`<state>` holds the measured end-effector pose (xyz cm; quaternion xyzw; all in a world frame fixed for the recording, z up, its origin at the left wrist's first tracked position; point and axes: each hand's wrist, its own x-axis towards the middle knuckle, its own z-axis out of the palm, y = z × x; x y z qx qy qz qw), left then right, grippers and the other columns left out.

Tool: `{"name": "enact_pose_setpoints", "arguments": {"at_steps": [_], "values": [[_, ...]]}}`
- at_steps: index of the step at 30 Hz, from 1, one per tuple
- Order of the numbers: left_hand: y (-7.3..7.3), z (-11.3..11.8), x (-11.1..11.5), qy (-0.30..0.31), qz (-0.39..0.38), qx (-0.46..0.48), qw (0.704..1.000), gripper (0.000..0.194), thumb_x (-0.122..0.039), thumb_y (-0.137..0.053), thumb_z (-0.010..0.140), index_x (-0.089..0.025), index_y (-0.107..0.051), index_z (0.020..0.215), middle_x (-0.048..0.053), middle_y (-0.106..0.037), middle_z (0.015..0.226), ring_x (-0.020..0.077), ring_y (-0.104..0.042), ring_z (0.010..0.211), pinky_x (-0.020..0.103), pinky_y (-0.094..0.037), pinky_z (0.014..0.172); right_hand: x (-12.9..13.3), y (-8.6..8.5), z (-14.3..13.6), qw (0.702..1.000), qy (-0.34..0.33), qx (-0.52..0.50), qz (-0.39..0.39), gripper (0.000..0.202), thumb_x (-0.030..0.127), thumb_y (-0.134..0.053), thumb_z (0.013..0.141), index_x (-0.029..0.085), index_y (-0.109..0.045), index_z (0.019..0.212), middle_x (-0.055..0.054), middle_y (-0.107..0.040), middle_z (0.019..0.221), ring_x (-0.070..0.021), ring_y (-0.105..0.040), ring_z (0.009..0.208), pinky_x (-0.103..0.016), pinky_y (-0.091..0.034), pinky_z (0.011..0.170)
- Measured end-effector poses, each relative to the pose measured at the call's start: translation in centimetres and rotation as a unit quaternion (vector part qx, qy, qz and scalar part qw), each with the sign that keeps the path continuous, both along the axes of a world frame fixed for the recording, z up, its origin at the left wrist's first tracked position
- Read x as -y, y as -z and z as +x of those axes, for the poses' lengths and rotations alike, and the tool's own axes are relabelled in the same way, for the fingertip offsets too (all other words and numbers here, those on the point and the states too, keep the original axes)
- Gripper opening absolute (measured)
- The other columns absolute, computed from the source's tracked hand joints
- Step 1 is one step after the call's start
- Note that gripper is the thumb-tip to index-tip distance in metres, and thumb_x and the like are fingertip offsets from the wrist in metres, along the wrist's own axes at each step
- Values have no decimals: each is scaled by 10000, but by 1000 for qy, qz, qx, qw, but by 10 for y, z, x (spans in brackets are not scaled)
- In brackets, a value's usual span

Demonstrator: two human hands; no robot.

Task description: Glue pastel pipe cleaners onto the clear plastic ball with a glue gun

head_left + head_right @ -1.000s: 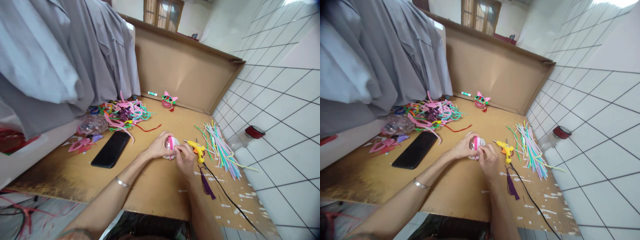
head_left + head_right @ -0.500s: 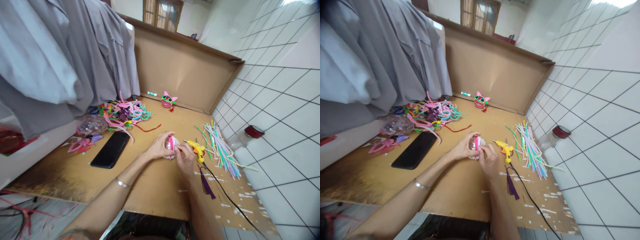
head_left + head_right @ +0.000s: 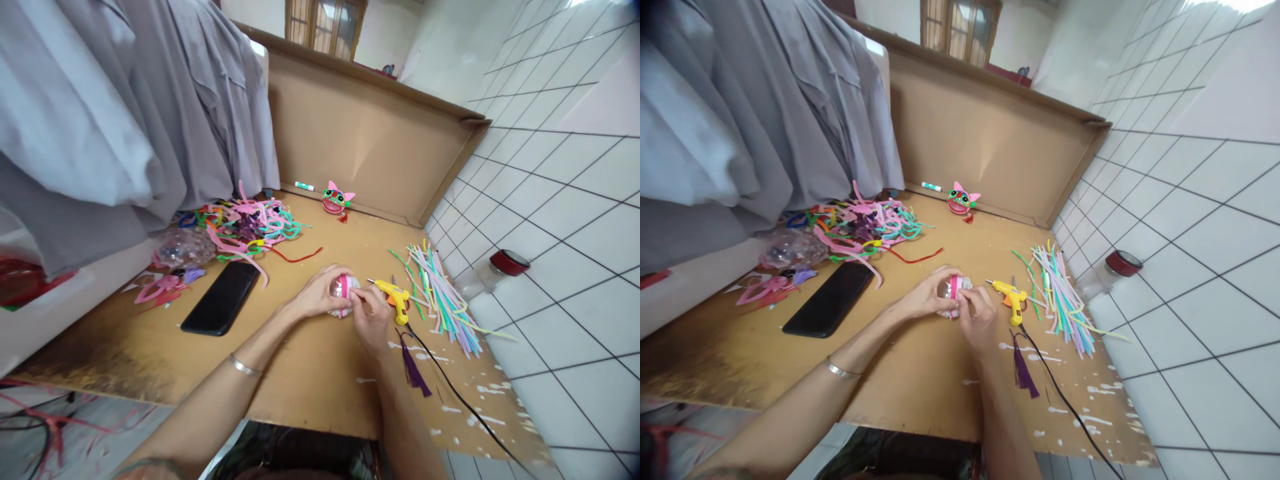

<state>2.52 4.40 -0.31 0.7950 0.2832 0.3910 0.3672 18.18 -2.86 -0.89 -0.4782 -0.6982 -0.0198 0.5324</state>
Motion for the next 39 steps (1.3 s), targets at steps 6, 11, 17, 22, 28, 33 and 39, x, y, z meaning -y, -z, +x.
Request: {"name": "enact_pose_setpoints", "arguments": {"at_steps": [6,11,17,22,28,33,39], "values": [[1,0,1,-8,-10,2,1000,490,-342,-805,679,-215,-596,1104,77,-636,1163,265,-594,1109,394,-451,1008,-1,1,0,1000,-2,2,4,139,210,-549,925,211,-685,900,-28,-640,790,-153,-620,726,-301,-516,695],[-1,-1,1,-2,-13,9,1000,478,-336,-810,674,-212,-593,1081,78,-633,1156,265,-591,1108,389,-444,1008,-1,3,1,1000,-10,5,3,134,189,-549,923,201,-681,908,-31,-639,809,-148,-621,742,-291,-510,706],[3,-1,-1,23,-9,33,999,450,-339,-801,693,-196,-599,1069,86,-624,1156,267,-586,1124,389,-438,1013,-1,3,2,1000,-15,2,1,136,181,-549,921,200,-684,916,-25,-630,794,-148,-616,740,-283,-505,691],[7,0,-2,36,-12,51,998,411,-313,-803,700,-196,-620,1048,106,-605,1229,276,-563,1203,405,-412,1059,-1,0,1,1000,-12,-1,1,145,190,-543,922,209,-686,907,-25,-630,784,-149,-610,718,-287,-507,670],[7,-1,-4,37,5,30,999,388,-329,-797,726,-196,-638,1054,125,-584,1277,277,-560,1227,413,-421,1065,0,0,0,1000,-3,3,-3,157,210,-538,925,215,-694,903,-24,-633,780,-152,-610,709,-297,-513,673],[9,-2,-4,43,19,25,999,357,-341,-787,746,-193,-652,1042,129,-576,1283,283,-550,1250,413,-421,1072,-1,1,1,1000,-9,3,11,140,199,-552,924,206,-692,917,-18,-630,786,-145,-613,710,-285,-506,673],[8,-4,-5,59,34,20,997,374,-349,-775,756,-185,-632,1060,130,-572,1260,281,-532,1271,418,-422,1075,-1,1,0,1000,-10,1,8,148,193,-552,923,214,-699,924,-20,-639,794,-146,-616,712,-289,-512,675]]}}
